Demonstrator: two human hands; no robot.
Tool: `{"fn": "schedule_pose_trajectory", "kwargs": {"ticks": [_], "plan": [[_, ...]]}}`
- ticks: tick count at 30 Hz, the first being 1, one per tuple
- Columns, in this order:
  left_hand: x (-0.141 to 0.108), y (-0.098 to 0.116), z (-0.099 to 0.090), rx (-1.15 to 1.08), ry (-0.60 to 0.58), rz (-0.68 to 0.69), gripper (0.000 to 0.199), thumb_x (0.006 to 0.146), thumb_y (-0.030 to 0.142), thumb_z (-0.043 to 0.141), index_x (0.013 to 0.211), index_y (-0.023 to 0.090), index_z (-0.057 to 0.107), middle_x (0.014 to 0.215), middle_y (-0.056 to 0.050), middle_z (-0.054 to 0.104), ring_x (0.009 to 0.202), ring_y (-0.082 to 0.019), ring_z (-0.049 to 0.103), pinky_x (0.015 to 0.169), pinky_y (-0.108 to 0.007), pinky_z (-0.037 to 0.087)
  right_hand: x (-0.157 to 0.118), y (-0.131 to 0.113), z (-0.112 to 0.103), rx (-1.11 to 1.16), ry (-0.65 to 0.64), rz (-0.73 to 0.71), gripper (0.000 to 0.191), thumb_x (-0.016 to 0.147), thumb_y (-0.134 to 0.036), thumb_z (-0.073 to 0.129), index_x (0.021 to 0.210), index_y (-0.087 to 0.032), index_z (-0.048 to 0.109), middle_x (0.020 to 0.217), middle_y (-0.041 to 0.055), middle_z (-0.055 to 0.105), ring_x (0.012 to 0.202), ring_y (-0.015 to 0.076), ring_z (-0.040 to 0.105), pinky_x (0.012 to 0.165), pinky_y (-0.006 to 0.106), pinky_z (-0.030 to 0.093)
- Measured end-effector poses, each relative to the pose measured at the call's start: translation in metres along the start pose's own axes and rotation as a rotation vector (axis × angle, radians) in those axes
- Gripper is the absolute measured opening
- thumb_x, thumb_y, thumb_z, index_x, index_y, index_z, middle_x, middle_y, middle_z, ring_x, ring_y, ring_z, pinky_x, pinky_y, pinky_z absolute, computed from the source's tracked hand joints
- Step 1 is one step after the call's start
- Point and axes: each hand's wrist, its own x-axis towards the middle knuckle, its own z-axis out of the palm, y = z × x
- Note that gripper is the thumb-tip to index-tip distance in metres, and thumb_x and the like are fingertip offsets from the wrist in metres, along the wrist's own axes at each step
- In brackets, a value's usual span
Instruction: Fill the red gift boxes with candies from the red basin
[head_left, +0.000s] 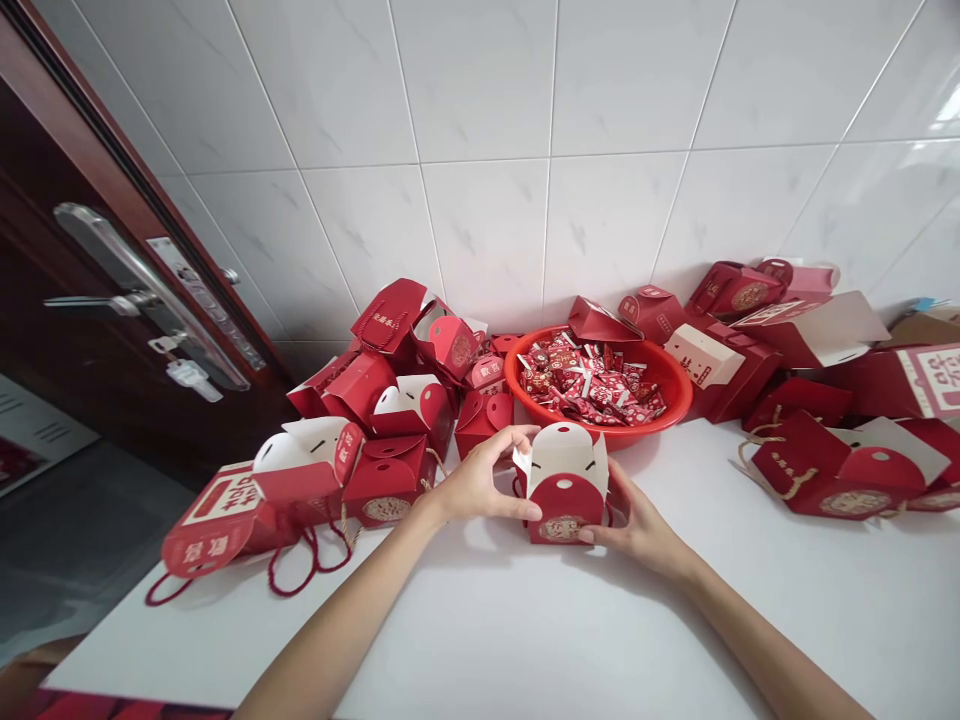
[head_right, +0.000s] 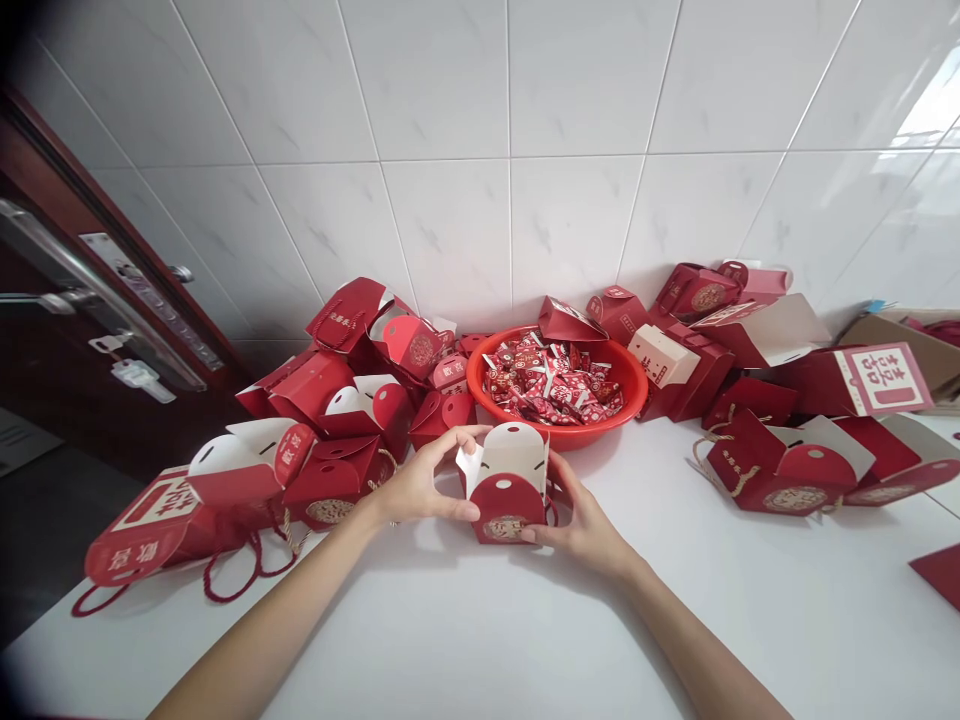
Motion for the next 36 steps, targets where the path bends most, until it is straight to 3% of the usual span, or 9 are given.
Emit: {"fn": "schedule_pose_trajectory", "kwargs": {"ticks": [4, 8, 15, 18, 24, 27, 30, 33, 36], "plan": [[-0.002, -0.011, 0.005, -0.005, 0.149, 0.006, 0.060, 0.065, 0.040, 0.092, 0.095, 0.024, 0.042, 0.143, -0.012, 0.057, 0.120, -0.027, 0.064, 0.102, -0.041, 0.051, 0.000, 0.000, 0.002, 0.058, -0.085, 0.000, 0.092, 0.077, -0.038, 0.088, 0.155, -0.029, 0.041, 0.148, 0.0147, 0.059, 0.126, 0.0326, 0.063, 0.102, 0.047, 0.056], [-0.003, -0.019, 0.010, 0.007, 0.203, 0.037, 0.060, 0.068, 0.045, 0.090, 0.097, 0.024, 0.042, 0.134, -0.011, 0.060, 0.104, -0.023, 0.067, 0.091, -0.037, 0.054, 0.004, 0.000, 0.000, 0.073, -0.131, -0.006, 0.089, 0.077, -0.040, 0.088, 0.154, -0.028, 0.043, 0.145, 0.0142, 0.061, 0.126, 0.0321, 0.064, 0.102, 0.045, 0.055], [-0.003, -0.027, 0.017, 0.180, 0.327, 0.074, 0.064, 0.067, 0.056, 0.087, 0.102, 0.024, 0.045, 0.126, -0.011, 0.063, 0.109, -0.025, 0.064, 0.098, -0.039, 0.049, 0.018, 0.003, -0.016, -0.009, -0.175, -0.006, 0.090, 0.073, -0.035, 0.090, 0.151, -0.027, 0.044, 0.133, 0.0118, 0.069, 0.118, 0.0306, 0.067, 0.099, 0.044, 0.056], [-0.003, -0.028, 0.021, 0.188, 0.371, 0.080, 0.064, 0.068, 0.058, 0.086, 0.103, 0.024, 0.045, 0.125, -0.011, 0.064, 0.107, -0.025, 0.065, 0.097, -0.039, 0.049, 0.020, 0.004, -0.016, 0.007, -0.190, 0.000, 0.091, 0.073, -0.035, 0.090, 0.152, -0.028, 0.043, 0.137, 0.0112, 0.067, 0.120, 0.0311, 0.066, 0.101, 0.046, 0.056], [-0.004, -0.027, 0.021, 0.166, 0.374, 0.095, 0.063, 0.069, 0.054, 0.087, 0.109, 0.023, 0.050, 0.123, -0.009, 0.067, 0.112, -0.027, 0.065, 0.099, -0.039, 0.049, 0.016, 0.004, -0.009, 0.055, -0.153, 0.010, 0.085, 0.075, -0.036, 0.089, 0.148, -0.030, 0.047, 0.146, 0.0107, 0.062, 0.132, 0.0337, 0.061, 0.104, 0.048, 0.055], [-0.006, -0.027, 0.011, 0.065, 0.240, 0.062, 0.073, 0.066, 0.055, 0.089, 0.120, 0.022, 0.052, 0.130, -0.013, 0.066, 0.115, -0.029, 0.066, 0.100, -0.040, 0.050, 0.014, 0.004, -0.009, 0.055, -0.107, -0.002, 0.085, 0.073, -0.037, 0.090, 0.147, -0.030, 0.048, 0.151, 0.0116, 0.058, 0.136, 0.0350, 0.057, 0.105, 0.049, 0.054], [-0.008, -0.026, -0.004, -0.130, 0.143, 0.085, 0.075, 0.075, 0.062, 0.081, 0.132, 0.023, 0.050, 0.139, -0.017, 0.063, 0.124, -0.031, 0.065, 0.106, -0.043, 0.048, 0.013, 0.003, -0.011, 0.016, -0.062, -0.005, 0.087, 0.071, -0.038, 0.091, 0.146, -0.029, 0.048, 0.151, 0.0122, 0.058, 0.134, 0.0354, 0.058, 0.108, 0.050, 0.052], [-0.009, -0.023, -0.015, -0.232, 0.212, 0.120, 0.059, 0.087, 0.062, 0.070, 0.128, 0.021, 0.056, 0.132, -0.017, 0.069, 0.121, -0.031, 0.067, 0.107, -0.045, 0.048, 0.012, 0.001, -0.013, -0.043, -0.027, -0.004, 0.089, 0.070, -0.039, 0.092, 0.147, -0.030, 0.049, 0.152, 0.0119, 0.056, 0.136, 0.0361, 0.057, 0.111, 0.053, 0.049], [-0.008, -0.016, -0.016, -0.182, 0.285, 0.051, 0.045, 0.087, 0.056, 0.070, 0.109, 0.018, 0.065, 0.113, -0.013, 0.075, 0.108, -0.027, 0.071, 0.099, -0.040, 0.051, 0.011, 0.001, -0.013, -0.048, -0.037, -0.004, 0.089, 0.070, -0.039, 0.092, 0.147, -0.031, 0.048, 0.153, 0.0114, 0.056, 0.137, 0.0359, 0.055, 0.111, 0.052, 0.050]]}}
